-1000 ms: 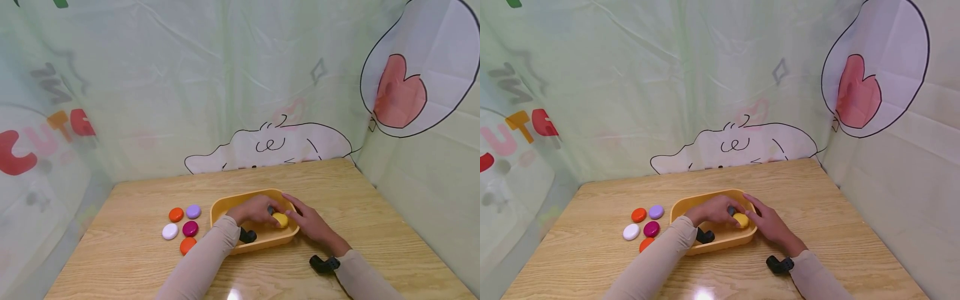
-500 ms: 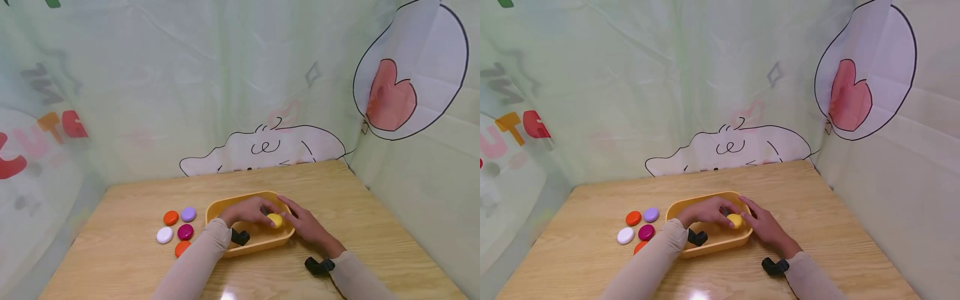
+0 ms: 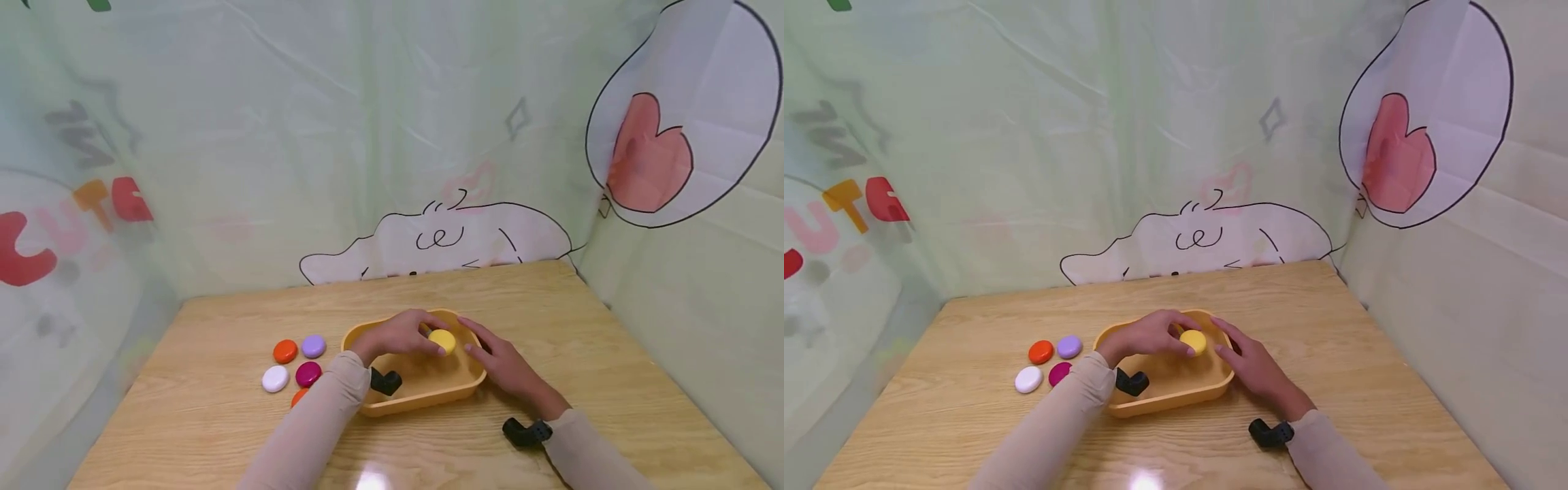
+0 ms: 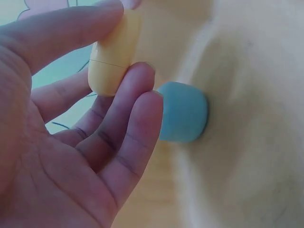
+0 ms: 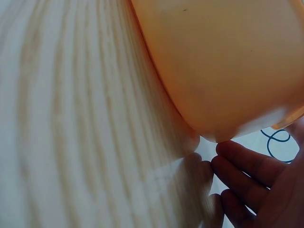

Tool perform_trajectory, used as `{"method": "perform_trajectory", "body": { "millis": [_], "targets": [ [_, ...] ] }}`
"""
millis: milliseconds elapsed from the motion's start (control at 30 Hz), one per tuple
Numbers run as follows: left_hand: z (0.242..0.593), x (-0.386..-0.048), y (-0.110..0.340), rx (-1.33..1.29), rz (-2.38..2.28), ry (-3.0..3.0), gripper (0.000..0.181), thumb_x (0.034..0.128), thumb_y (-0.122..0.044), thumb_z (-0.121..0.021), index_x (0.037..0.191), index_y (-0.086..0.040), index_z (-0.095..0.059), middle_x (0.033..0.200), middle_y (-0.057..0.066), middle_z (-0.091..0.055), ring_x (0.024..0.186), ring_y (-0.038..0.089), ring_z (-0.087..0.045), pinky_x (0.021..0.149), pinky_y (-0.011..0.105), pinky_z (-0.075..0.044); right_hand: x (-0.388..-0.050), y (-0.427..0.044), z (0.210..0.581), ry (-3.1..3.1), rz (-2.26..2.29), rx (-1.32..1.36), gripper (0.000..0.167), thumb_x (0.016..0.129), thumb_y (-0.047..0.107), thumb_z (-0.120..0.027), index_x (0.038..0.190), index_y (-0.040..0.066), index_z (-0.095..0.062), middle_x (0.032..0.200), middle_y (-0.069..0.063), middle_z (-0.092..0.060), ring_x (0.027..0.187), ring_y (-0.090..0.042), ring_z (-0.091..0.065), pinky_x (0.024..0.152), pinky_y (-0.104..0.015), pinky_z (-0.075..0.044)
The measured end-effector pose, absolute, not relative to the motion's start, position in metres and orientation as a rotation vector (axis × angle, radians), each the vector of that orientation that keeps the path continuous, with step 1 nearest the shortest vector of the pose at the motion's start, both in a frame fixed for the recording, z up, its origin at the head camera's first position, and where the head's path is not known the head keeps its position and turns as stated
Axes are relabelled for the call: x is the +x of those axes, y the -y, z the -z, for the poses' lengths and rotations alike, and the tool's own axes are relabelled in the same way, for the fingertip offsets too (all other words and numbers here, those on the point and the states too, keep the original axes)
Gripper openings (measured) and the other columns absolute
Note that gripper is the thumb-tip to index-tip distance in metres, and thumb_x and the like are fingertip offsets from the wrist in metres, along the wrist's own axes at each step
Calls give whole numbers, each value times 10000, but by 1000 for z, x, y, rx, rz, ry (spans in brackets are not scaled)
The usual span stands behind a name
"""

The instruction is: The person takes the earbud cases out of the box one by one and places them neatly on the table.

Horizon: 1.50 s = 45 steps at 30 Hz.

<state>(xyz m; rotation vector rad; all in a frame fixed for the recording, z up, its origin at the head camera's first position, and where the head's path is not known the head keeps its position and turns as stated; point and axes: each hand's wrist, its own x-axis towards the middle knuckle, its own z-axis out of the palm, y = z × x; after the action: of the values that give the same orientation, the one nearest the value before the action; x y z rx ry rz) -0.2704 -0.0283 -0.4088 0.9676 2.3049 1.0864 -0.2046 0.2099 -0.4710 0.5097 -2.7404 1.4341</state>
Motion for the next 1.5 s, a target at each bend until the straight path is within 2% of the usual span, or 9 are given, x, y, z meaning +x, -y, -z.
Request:
{"method": "perform_trajectory", "body": {
  "millis": [367,500,667,900,1033,1133,1333,1500],
  "targets": [
    [405,-265,47,999,-1149,-2316,400,861,-248,-808,1234,-188,-679,1094,-122,-654,975,102,-575,883,276,-470,-203,-211,474,2734,-1446,499,536,1062,234,-502,1572,193,-342,1591,-153,-332,1440,-392,-320,1093,-578,-326],
    [400,-263,55,998,-1159,-2319,444,863,-259,-806,1272,-150,-670,1105,-121,-653,951,114,-583,858,269,-481,-205,-211,472,2732,-1453,502,536,1062,243,-503,1572,212,-343,1594,-137,-331,1444,-379,-319,1099,-571,-319],
    [392,-259,70,982,-1234,-2297,474,857,-257,-811,1281,-109,-658,1096,-59,-657,884,150,-585,797,275,-485,-206,-211,471,2722,-1445,525,528,1066,231,-499,1571,201,-346,1589,-148,-336,1433,-383,-337,1087,-570,-337],
    [389,-248,94,888,-1369,-2276,460,855,-221,-816,1280,-148,-654,1069,-1,-642,797,138,-587,745,272,-495,-205,-211,469,2714,-1458,538,526,1066,224,-502,1569,185,-350,1589,-156,-333,1444,-384,-316,1105,-572,-303],
    [390,-240,106,837,-1481,-2227,483,866,-160,-801,1313,-106,-625,1126,45,-626,851,171,-613,786,302,-512,-205,-211,472,2711,-1460,537,527,1064,217,-508,1568,189,-353,1586,-161,-338,1442,-382,-319,1105,-570,-309],
    [390,-233,115,796,-1535,-2222,480,870,-160,-797,1315,-122,-621,1160,55,-614,901,211,-615,801,331,-520,-205,-211,473,2714,-1458,535,527,1065,214,-505,1568,189,-351,1587,-166,-332,1441,-389,-317,1104,-576,-307],
    [396,-218,135,716,-1621,-2256,485,862,-184,-804,1312,-152,-628,1128,60,-620,882,225,-589,692,350,-518,-204,-210,471,2720,-1457,542,529,1068,225,-497,1572,180,-341,1593,-173,-317,1440,-399,-316,1101,-580,-307],
    [398,-205,155,660,-1666,-2307,482,864,-187,-804,1313,-207,-630,1132,69,-641,939,264,-610,708,329,-537,-203,-212,468,2730,-1444,541,534,1071,248,-490,1575,179,-331,1592,-177,-318,1433,-398,-329,1098,-576,-314]
  ]
}}
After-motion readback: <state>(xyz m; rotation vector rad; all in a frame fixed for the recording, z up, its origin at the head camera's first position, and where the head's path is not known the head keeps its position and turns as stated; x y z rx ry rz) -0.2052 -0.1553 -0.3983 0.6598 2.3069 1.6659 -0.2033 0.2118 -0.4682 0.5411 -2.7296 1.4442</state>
